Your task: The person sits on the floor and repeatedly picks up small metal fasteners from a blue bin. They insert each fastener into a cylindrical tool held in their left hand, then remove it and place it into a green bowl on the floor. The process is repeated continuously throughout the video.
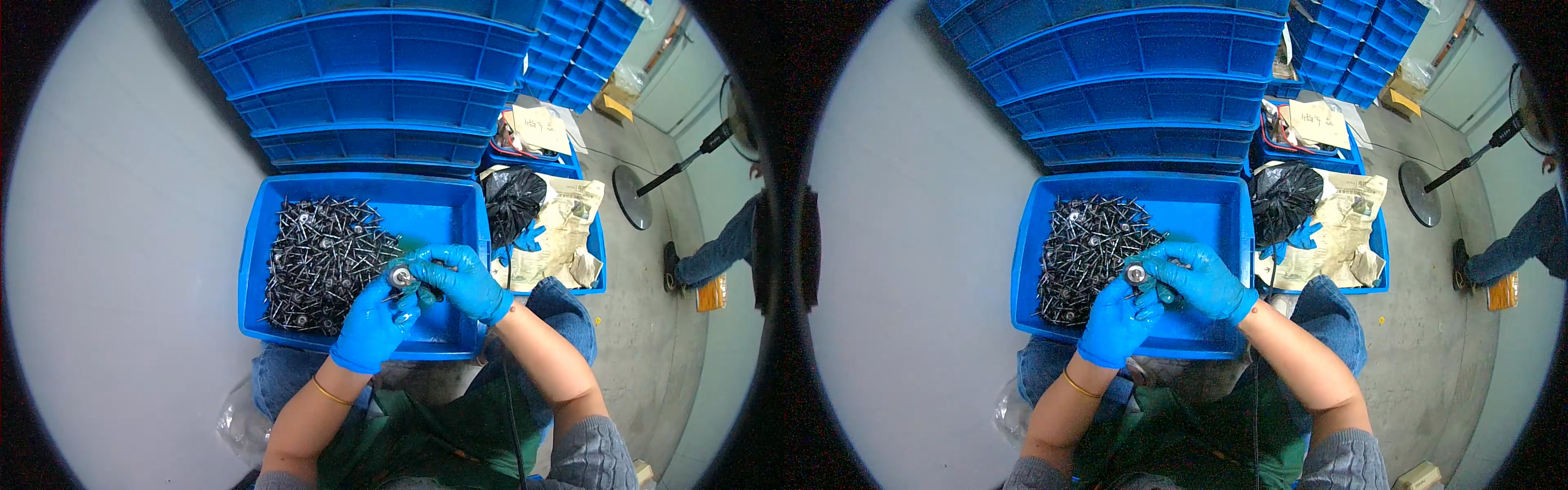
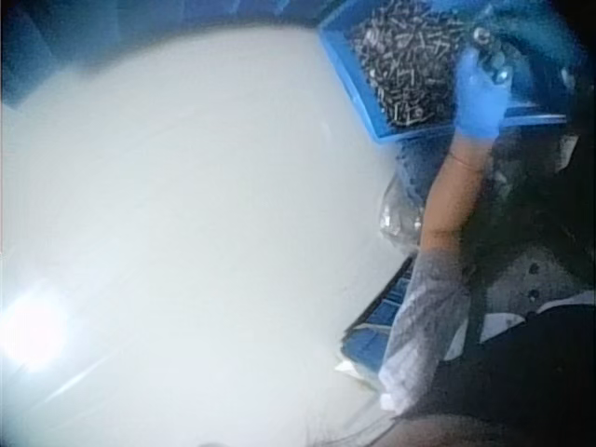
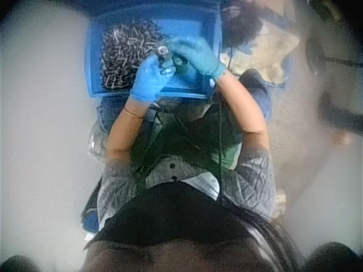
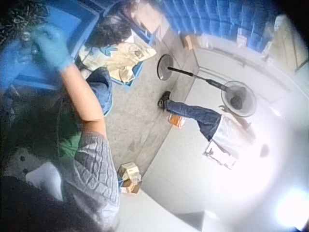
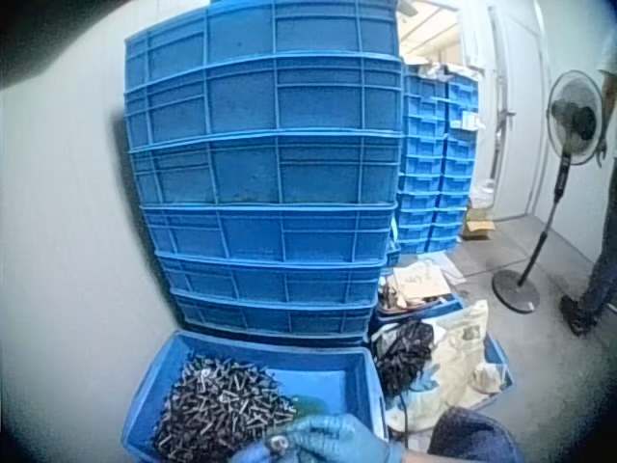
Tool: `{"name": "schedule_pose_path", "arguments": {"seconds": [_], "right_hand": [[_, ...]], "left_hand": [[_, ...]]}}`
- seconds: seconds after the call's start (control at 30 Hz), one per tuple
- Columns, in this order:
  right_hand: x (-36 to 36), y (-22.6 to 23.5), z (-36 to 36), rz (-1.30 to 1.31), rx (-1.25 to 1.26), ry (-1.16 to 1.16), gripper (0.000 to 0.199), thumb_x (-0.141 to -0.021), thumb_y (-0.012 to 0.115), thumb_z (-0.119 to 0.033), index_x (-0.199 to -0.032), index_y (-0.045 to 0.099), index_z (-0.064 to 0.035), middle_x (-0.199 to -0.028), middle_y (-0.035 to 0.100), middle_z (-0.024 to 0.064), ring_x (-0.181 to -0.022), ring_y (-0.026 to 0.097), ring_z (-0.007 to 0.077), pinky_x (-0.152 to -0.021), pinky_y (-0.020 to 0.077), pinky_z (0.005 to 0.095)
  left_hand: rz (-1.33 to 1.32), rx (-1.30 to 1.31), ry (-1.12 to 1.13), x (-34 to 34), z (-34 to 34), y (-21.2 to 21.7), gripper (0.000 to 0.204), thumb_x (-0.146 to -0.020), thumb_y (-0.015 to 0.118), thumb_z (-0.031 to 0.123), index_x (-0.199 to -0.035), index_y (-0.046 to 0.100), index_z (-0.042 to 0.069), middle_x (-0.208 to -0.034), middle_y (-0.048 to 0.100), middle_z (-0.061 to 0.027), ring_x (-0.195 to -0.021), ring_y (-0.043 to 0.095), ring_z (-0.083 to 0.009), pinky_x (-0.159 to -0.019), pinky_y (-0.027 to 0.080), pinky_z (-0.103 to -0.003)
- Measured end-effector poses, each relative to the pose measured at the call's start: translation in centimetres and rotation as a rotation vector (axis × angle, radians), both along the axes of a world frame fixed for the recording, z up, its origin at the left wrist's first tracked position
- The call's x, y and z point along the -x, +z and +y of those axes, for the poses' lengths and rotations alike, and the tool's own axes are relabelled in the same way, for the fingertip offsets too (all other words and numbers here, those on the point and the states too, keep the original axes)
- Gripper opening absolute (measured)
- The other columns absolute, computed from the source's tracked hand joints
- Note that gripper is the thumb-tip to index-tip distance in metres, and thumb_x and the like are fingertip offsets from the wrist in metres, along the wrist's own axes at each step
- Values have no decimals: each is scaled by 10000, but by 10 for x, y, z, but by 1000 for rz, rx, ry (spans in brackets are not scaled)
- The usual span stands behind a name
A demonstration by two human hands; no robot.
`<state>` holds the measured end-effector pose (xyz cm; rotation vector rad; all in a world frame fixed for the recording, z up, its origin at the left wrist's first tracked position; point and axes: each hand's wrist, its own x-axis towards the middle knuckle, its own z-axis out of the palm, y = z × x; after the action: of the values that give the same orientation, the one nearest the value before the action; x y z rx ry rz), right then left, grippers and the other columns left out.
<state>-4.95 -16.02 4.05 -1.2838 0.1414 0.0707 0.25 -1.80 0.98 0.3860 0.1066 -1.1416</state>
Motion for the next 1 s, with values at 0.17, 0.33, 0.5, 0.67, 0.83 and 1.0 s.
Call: {"name": "schedule_pose_path", "arguments": {"seconds": [0.17, 0.33, 0.5, 0.67, 0.83, 1.0], "right_hand": [[-2, 3, 2, 80, -28, -23, 173, -807, 516, -151, -919, 563, -28, -682, 561, 17, -532, 480, 54, -454, 363, 177], [-4, -3, -5, 76, -82, 72, 212, -793, 516, -94, -990, 529, -17, -703, 554, 37, -550, 497, 75, -465, 385, 192], [-3, -7, -3, 55, -125, 66, 258, -777, 512, -61, -1032, 514, -19, -749, 566, 49, -563, 494, 78, -473, 387, 194], [-1, -10, -6, 64, -113, 75, 279, -774, 516, -59, -1050, 507, -22, -779, 575, 55, -589, 505, 80, -482, 390, 193], [-4, 5, 1, 112, -9, 76, 310, -759, 542, -68, -1065, 505, -34, -779, 577, 38, -602, 508, 76, -514, 399, 180], [-23, -14, -18, 122, 66, 23, 327, -795, 501, -147, -1114, 492, -75, -797, 577, 9, -645, 510, 75, -591, 416, 195]], "left_hand": [[19, -98, 4, 1, -3, 5, 178, -868, 362, 176, -890, 472, 38, -685, 458, -16, -532, 404, -75, -436, 331, -192], [114, -29, 6, 0, 0, -10, 176, -870, 355, 165, -888, 471, 34, -656, 432, -18, -532, 401, -83, -441, 336, -203], [164, -69, 29, -1, 0, -8, 164, -867, 357, 149, -891, 471, 33, -652, 418, -22, -553, 400, -91, -463, 343, -209], [-72, -174, 46, 4, -3, -2, 164, -843, 401, 181, -895, 484, 50, -669, 446, -13, -534, 385, -94, -448, 320, -228], [150, -8, 51, -2, 2, -3, 178, -827, 417, 92, -985, 463, 26, -807, 485, -31, -670, 457, -94, -535, 392, -218], [-175, -268, 192, 3, 8, -3, 200, -835, 399, 196, -939, 495, 54, -899, 556, -98, -781, 538, -193, -585, 424, -276]]}}
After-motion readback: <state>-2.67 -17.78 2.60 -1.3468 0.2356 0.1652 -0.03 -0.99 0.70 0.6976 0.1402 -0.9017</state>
